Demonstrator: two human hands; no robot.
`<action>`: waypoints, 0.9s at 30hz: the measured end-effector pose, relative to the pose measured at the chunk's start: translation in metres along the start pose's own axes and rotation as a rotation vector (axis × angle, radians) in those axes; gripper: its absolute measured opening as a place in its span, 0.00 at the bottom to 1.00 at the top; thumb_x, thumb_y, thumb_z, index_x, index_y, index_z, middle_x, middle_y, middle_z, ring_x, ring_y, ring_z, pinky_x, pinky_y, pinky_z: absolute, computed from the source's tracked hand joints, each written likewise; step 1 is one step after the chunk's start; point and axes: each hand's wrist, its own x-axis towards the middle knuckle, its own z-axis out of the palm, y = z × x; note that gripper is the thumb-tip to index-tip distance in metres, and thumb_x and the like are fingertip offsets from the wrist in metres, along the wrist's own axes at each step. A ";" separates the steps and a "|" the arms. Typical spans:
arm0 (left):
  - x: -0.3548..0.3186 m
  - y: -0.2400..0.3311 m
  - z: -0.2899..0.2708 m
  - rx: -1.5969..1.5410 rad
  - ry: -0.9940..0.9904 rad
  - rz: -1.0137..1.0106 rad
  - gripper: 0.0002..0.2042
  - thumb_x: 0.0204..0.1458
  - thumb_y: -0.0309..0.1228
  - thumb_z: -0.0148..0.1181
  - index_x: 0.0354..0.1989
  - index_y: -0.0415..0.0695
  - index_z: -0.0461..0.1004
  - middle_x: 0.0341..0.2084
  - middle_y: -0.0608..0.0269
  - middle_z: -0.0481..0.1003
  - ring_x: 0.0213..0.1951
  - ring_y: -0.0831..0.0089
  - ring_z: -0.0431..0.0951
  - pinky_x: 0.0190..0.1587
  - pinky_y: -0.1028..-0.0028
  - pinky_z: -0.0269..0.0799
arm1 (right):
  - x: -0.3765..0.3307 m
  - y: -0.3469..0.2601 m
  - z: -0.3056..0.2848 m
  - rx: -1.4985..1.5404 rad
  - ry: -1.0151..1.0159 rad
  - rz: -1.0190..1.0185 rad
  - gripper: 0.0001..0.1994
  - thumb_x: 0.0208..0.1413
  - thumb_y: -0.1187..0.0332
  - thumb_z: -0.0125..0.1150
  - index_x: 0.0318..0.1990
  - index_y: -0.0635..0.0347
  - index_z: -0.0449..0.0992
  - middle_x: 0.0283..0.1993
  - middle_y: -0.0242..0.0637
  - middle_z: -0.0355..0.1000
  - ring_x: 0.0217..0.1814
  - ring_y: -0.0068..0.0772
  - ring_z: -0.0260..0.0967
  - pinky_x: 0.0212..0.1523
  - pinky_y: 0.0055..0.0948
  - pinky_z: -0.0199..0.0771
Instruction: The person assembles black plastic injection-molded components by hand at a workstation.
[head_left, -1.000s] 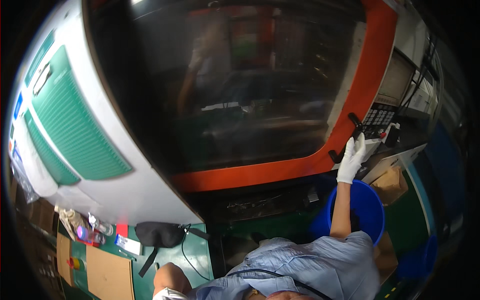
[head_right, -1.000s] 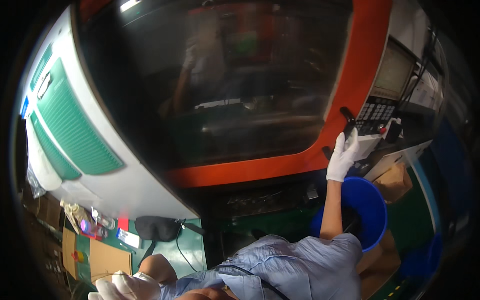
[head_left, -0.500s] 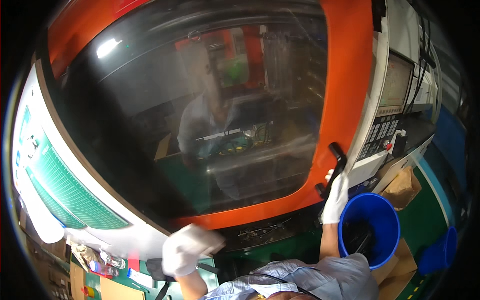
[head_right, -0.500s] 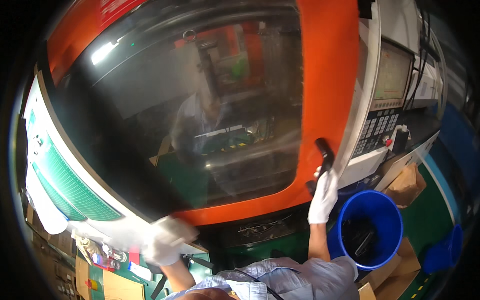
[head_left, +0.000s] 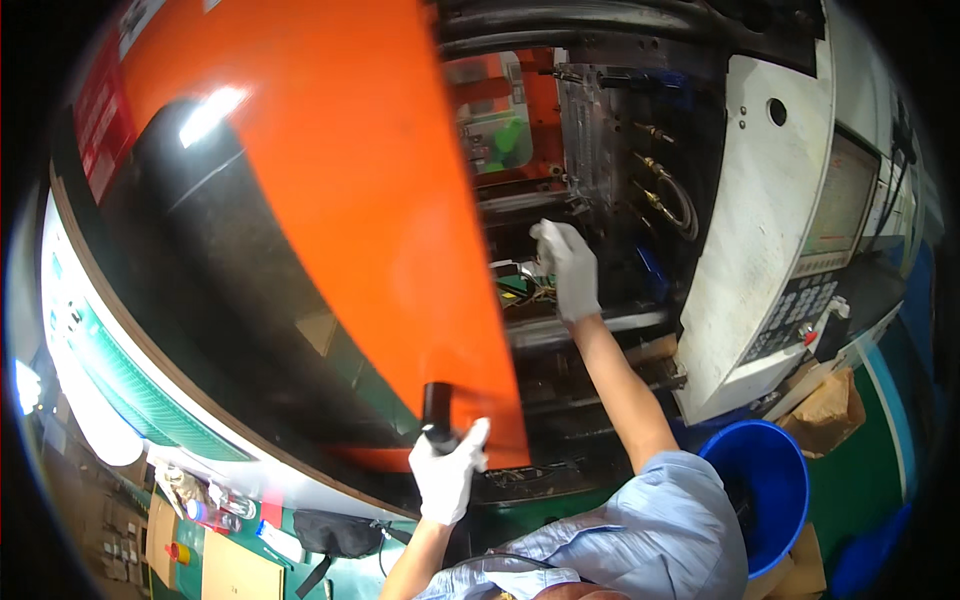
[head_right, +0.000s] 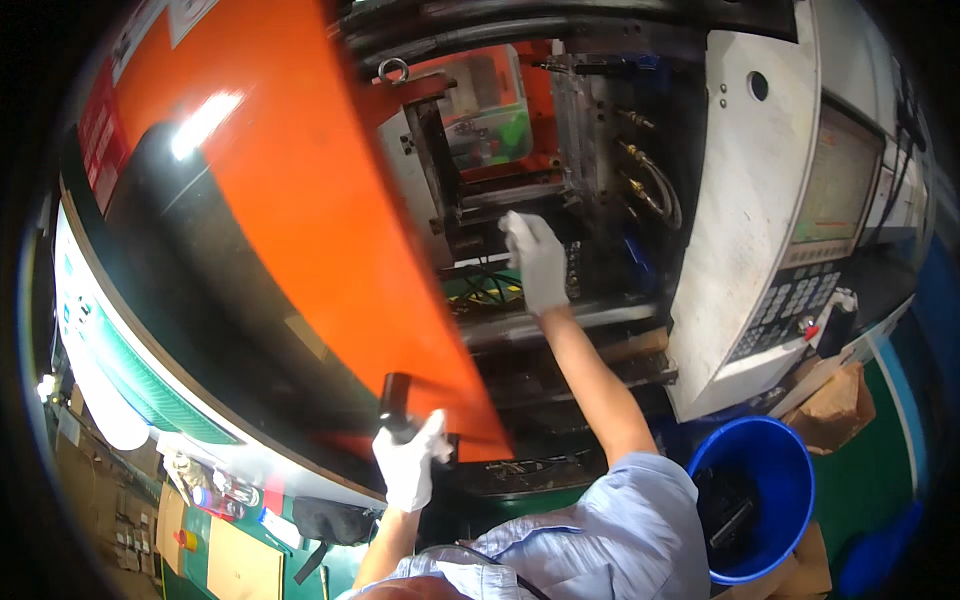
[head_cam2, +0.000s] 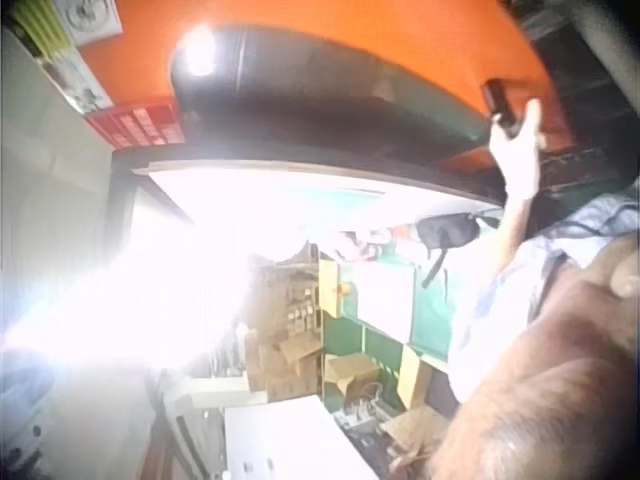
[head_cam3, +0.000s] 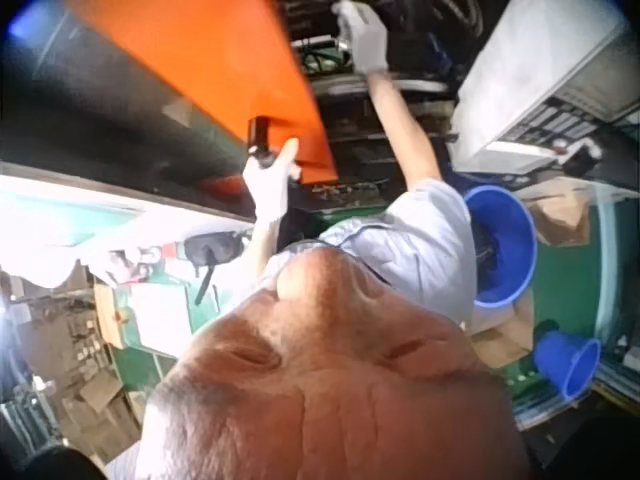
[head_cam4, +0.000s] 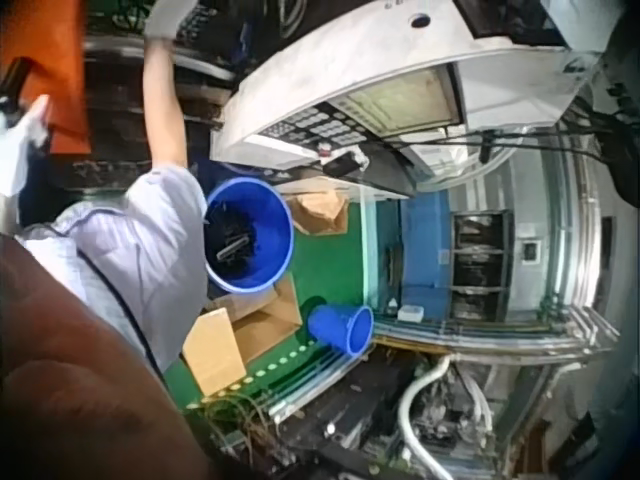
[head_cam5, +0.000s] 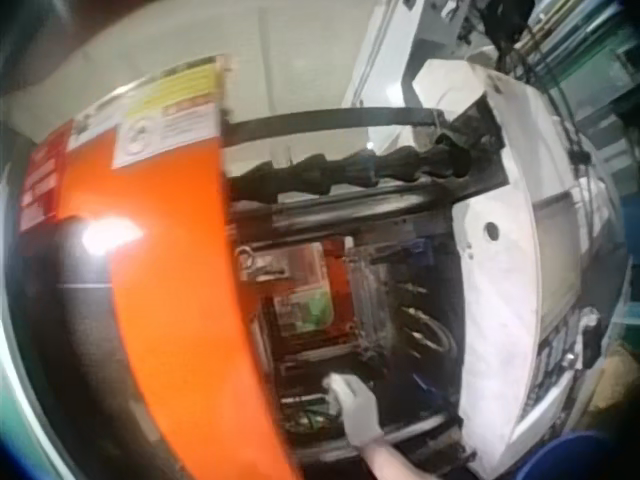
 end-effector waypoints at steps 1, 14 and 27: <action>0.003 0.002 -0.004 0.040 0.099 -0.009 0.13 0.50 0.26 0.72 0.24 0.41 0.70 0.12 0.65 0.71 0.14 0.79 0.70 0.19 0.78 0.64 | 0.033 0.020 0.011 0.017 0.010 0.096 0.10 0.63 0.62 0.60 0.37 0.60 0.78 0.25 0.25 0.65 0.25 0.15 0.59 0.26 0.20 0.61; 0.036 -0.005 -0.027 0.239 0.663 0.137 0.10 0.58 0.24 0.58 0.26 0.42 0.65 0.07 0.66 0.64 0.08 0.77 0.62 0.12 0.77 0.55 | 0.316 0.212 0.102 0.202 0.193 0.609 0.15 0.57 0.55 0.68 0.29 0.56 0.74 0.23 0.29 0.69 0.16 0.27 0.61 0.18 0.31 0.68; 0.039 -0.018 -0.033 0.114 0.762 0.217 0.10 0.56 0.26 0.62 0.31 0.43 0.64 0.10 0.69 0.61 0.09 0.78 0.59 0.12 0.77 0.52 | 0.363 0.168 0.138 0.562 0.127 0.132 0.08 0.61 0.71 0.62 0.41 0.68 0.77 0.31 0.44 0.78 0.26 0.34 0.77 0.21 0.26 0.76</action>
